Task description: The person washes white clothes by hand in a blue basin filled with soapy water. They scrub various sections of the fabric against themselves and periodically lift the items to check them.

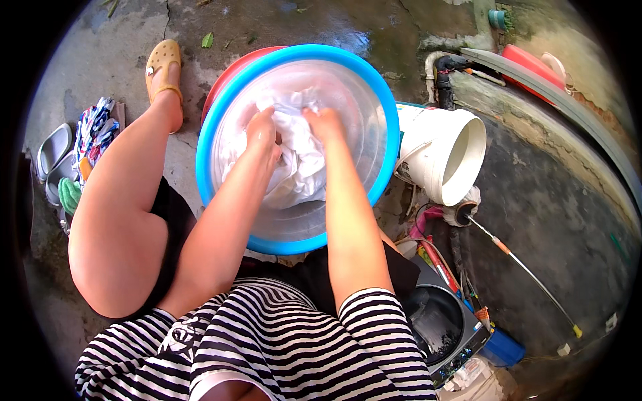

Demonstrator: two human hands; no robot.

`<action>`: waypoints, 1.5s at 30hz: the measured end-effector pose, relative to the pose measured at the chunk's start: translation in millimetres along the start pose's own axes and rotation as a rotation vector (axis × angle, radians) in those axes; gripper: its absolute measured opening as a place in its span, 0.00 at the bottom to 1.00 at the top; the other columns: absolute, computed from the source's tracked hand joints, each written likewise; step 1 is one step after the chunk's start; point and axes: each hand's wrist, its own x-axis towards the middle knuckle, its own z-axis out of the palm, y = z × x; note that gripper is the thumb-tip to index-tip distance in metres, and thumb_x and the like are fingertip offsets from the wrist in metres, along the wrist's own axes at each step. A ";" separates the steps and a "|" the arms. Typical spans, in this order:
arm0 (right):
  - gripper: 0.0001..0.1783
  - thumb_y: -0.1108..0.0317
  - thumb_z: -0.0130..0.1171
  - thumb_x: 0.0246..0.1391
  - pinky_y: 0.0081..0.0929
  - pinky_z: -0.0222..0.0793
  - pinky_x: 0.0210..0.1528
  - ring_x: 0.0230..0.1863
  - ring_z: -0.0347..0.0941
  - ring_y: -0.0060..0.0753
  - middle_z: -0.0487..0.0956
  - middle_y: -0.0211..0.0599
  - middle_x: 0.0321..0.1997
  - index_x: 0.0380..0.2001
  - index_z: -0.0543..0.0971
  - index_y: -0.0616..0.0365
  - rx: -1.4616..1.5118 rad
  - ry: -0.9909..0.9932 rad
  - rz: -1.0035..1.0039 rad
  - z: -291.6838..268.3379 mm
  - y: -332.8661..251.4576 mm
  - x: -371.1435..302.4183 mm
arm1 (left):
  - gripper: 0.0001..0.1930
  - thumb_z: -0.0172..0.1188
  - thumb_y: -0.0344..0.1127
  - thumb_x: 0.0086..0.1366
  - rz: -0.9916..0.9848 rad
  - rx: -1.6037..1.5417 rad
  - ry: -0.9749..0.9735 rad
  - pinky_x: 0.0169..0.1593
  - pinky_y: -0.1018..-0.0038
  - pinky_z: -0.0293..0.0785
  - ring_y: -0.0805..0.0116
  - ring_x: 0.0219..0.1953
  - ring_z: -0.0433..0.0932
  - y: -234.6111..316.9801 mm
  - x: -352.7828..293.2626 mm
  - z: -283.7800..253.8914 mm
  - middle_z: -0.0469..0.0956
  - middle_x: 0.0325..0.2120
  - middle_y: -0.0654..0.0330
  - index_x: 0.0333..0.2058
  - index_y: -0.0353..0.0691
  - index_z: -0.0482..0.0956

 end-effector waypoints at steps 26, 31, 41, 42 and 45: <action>0.20 0.57 0.51 0.52 0.32 0.61 0.24 0.20 0.66 0.45 0.71 0.46 0.16 0.14 0.72 0.61 0.324 0.453 -0.605 -0.8 -70.7 -126.5 | 0.21 0.43 0.48 0.63 -0.036 -0.344 -0.361 0.23 0.69 0.63 0.69 0.21 0.68 -2.3 -38.0 12.4 0.70 0.18 0.60 0.27 0.33 0.73; 0.21 0.57 0.46 0.53 0.48 0.62 0.28 0.24 0.70 0.58 0.73 0.53 0.19 0.14 0.74 0.61 -0.134 0.651 -0.183 -22.7 -64.9 -82.9 | 0.16 0.43 0.45 0.60 -0.075 0.032 -0.406 0.15 0.70 0.53 0.72 0.15 0.62 25.4 -83.1 8.1 0.64 0.15 0.62 0.27 0.37 0.71; 0.21 0.55 0.44 0.53 0.44 0.63 0.30 0.27 0.70 0.56 0.74 0.51 0.21 0.19 0.74 0.62 0.047 0.511 -0.263 -24.2 -43.4 -87.9 | 0.18 0.48 0.45 0.61 -0.193 -0.091 -0.499 0.28 0.72 0.62 0.71 0.27 0.67 -18.1 -55.0 23.6 0.72 0.26 0.57 0.37 0.35 0.74; 0.21 0.55 0.43 0.54 0.44 0.63 0.31 0.27 0.70 0.56 0.74 0.51 0.21 0.20 0.74 0.62 0.066 0.540 -0.225 -27.3 -43.0 -90.8 | 0.18 0.48 0.45 0.61 -0.133 -0.006 -0.521 0.28 0.72 0.63 0.70 0.27 0.67 -10.8 -63.5 23.3 0.73 0.26 0.56 0.38 0.34 0.74; 0.21 0.55 0.43 0.54 0.45 0.63 0.31 0.28 0.70 0.56 0.75 0.51 0.23 0.23 0.74 0.62 0.205 0.596 -0.210 -21.6 -50.8 -109.7 | 0.18 0.47 0.45 0.61 0.033 0.073 -0.556 0.27 0.70 0.63 0.68 0.25 0.68 0.4 -77.3 20.0 0.73 0.25 0.56 0.36 0.35 0.75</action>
